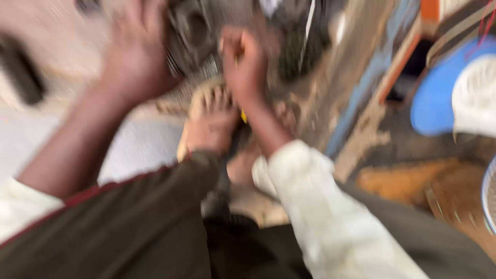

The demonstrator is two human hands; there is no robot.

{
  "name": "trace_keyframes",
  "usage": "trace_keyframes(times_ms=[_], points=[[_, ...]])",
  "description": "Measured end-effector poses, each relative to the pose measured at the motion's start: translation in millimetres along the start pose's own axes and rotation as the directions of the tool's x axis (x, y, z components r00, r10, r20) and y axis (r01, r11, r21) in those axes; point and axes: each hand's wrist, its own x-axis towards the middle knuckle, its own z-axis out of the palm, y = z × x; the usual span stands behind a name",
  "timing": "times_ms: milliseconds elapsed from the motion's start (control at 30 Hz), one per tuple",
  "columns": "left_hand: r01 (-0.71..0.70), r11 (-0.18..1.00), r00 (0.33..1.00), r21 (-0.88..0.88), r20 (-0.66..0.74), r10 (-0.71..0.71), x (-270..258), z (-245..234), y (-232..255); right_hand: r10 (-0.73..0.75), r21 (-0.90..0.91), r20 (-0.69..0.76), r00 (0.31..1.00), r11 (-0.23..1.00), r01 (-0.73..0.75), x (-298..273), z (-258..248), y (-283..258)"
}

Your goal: Cleaning and scraping debris from a motorcycle engine cylinder component.

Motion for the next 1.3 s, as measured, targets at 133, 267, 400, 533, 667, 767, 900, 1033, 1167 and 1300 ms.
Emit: trace_keyframes(times_ms=[133, 267, 400, 533, 667, 767, 900, 1033, 1167, 1300], points=[[-0.077, 0.986, 0.991, 0.146, -0.101, 0.093, 14, -7, 3, -0.012, 0.033, -0.128, 0.992, 0.999, 0.016, 10, 2, 5], [-0.116, 0.990, 0.987, 0.076, -0.105, 0.124, 5, -2, 6, 0.155, -0.045, -0.056, 0.986, 0.986, -0.158, -8, -5, -11], [-0.049, 0.993, 0.988, 0.105, -0.141, 0.064, 17, -18, 10, 0.109, -0.061, -0.029, 0.994, 0.992, -0.110, 16, 2, 22], [-0.003, 0.999, 1.000, 0.045, -0.016, 0.004, 1, -3, 15, 0.264, 0.126, 0.035, 0.964, 0.956, -0.266, -10, -16, 13], [-0.077, 0.993, 0.989, 0.092, -0.115, 0.088, 12, -12, 10, 0.593, 0.498, 0.099, 0.799, 0.665, -0.556, 13, -12, 3], [-0.126, 0.990, 0.978, 0.062, -0.159, 0.135, 2, -5, 9, 0.490, 0.504, 0.067, 0.869, 0.735, -0.454, 10, -13, -10], [-0.119, 0.991, 0.980, 0.055, -0.153, 0.126, 9, -15, 10, 0.368, 0.264, 0.041, 0.929, 0.893, -0.366, 47, 0, -23], [-0.085, 0.993, 0.988, 0.087, -0.122, 0.095, 8, -10, 15, 0.215, 0.285, 0.031, 0.976, 0.934, -0.215, 56, 3, -37], [-0.014, 0.995, 0.995, 0.094, -0.096, 0.023, 9, -3, 12, -0.087, -0.081, 0.005, 0.996, 0.993, 0.087, 57, 9, -14], [-0.061, 0.996, 0.985, 0.072, -0.156, 0.072, 6, -2, 13, 0.032, 0.017, -0.023, 0.999, 0.999, -0.031, 56, -5, -38]])
